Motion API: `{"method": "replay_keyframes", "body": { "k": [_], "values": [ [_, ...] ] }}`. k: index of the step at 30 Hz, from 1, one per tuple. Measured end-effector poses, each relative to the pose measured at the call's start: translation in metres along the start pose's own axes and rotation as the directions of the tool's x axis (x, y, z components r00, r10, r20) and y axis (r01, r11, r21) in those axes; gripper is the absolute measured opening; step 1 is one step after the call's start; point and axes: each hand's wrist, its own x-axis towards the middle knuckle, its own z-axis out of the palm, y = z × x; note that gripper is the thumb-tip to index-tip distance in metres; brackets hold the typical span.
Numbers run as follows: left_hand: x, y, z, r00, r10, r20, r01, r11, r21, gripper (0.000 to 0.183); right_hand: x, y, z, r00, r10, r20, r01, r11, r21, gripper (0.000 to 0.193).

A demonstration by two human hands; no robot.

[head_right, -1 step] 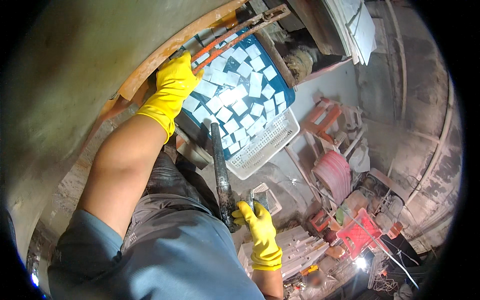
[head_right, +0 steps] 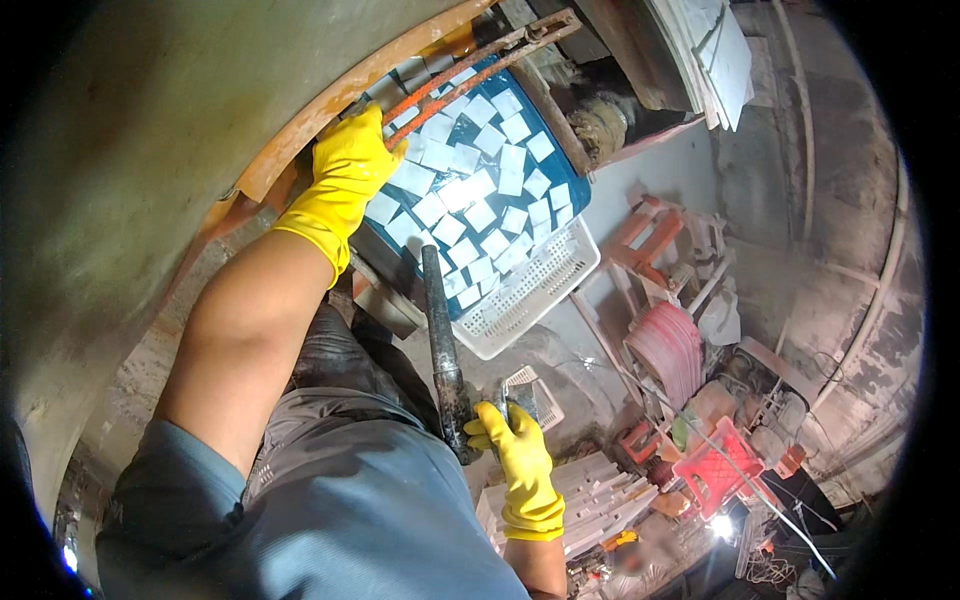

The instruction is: The person arranges small white square tiles on a moving conveyor belt using both hands. They repeatedly adjust the tiles' positions to ensure they are evenly spaced and aligned as the belt moves. The person also uses a metal tool to assist in positioning the tiles.

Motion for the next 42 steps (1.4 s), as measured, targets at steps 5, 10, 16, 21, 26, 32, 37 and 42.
{"method": "replay_keyframes", "body": {
  "k": [5,10,16,21,26,32,37,42],
  "values": [
    [0.003,0.003,-0.007,0.995,-0.056,0.078,0.057,0.998,-0.009,0.061,0.006,-0.011,-0.001,1.000,0.002,0.006,-0.001,1.000,-0.031,0.051],
    [0.004,-0.002,-0.002,0.996,-0.054,0.066,0.054,0.998,-0.008,0.063,0.008,-0.019,-0.001,1.000,-0.001,0.005,0.001,1.000,-0.015,0.051],
    [0.007,-0.001,-0.002,0.992,-0.086,0.090,0.085,0.996,0.015,0.066,0.011,-0.023,-0.001,1.000,-0.003,0.002,0.003,1.000,-0.013,0.051],
    [0.007,-0.004,0.003,0.998,-0.051,0.029,0.050,0.998,0.025,0.067,0.012,-0.022,0.001,1.000,-0.006,0.005,0.006,1.000,0.010,0.051],
    [0.007,-0.005,0.001,1.000,-0.025,-0.015,0.025,0.999,0.038,0.070,0.012,-0.023,0.002,1.000,0.015,0.007,-0.015,1.000,0.028,0.049],
    [0.010,-0.006,0.002,1.000,-0.024,-0.010,0.024,0.997,0.066,0.072,0.011,-0.023,0.003,1.000,0.030,0.005,-0.030,0.999,0.025,0.047],
    [0.010,-0.004,-0.003,1.000,-0.021,0.004,0.020,0.997,0.075,0.073,0.012,-0.021,0.003,1.000,0.019,0.008,-0.019,0.998,0.053,0.048],
    [0.010,0.002,-0.012,0.996,-0.064,0.061,0.059,0.994,0.092,0.072,0.015,-0.021,0.003,1.000,0.018,0.013,-0.019,0.998,0.059,0.049]
  ]
}}
